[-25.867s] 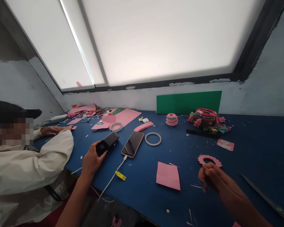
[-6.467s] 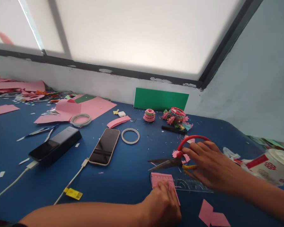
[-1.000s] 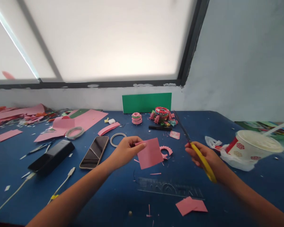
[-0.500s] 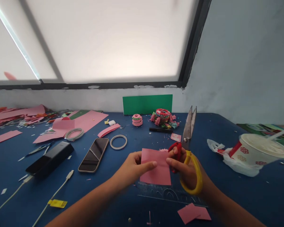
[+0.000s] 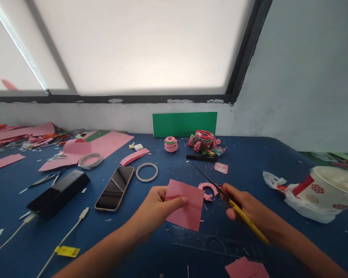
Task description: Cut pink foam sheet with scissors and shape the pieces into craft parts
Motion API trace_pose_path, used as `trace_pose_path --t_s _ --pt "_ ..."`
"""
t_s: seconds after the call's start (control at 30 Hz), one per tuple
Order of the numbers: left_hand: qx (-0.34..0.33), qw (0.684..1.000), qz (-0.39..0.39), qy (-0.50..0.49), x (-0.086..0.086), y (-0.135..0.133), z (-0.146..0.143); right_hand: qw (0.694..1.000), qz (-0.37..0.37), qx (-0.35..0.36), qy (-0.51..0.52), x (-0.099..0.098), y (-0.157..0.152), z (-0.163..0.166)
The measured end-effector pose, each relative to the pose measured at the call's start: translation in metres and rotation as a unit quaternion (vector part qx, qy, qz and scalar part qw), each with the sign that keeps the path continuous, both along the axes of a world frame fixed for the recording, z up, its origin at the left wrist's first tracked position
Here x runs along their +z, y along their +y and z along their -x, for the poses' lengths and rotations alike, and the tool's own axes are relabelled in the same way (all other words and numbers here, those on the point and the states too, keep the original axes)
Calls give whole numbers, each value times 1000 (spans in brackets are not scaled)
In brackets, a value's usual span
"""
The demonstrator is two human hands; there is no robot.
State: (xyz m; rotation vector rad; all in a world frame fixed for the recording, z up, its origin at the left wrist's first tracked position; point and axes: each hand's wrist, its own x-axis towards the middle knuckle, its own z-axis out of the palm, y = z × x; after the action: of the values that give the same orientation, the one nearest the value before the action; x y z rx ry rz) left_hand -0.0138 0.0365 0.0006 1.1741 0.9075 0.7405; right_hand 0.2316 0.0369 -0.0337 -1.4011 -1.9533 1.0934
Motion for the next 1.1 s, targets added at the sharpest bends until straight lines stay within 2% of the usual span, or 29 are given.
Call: trace_pose_path --t_s 0.07,0.23,0.47,0.67,0.87,1.0,1.1 --pt "9 999 -31 37 2 1 3 998 -7 9 -59 5 4 -8" --pt "38 988 -95 117 7 5 12 994 10 39 -106 8 6 -21" --pt "44 973 -140 180 7 8 19 989 60 75 -113 14 -2 -22" --pt "41 970 -137 194 7 10 18 983 93 72 -139 15 -5 -20" --pt "40 972 -121 199 7 9 16 987 98 59 -110 12 -6 -19" --pt "23 982 -78 170 11 6 16 983 139 49 -113 13 -8 -18" --pt "15 988 -52 147 12 6 16 979 125 23 -157 15 -10 -18"
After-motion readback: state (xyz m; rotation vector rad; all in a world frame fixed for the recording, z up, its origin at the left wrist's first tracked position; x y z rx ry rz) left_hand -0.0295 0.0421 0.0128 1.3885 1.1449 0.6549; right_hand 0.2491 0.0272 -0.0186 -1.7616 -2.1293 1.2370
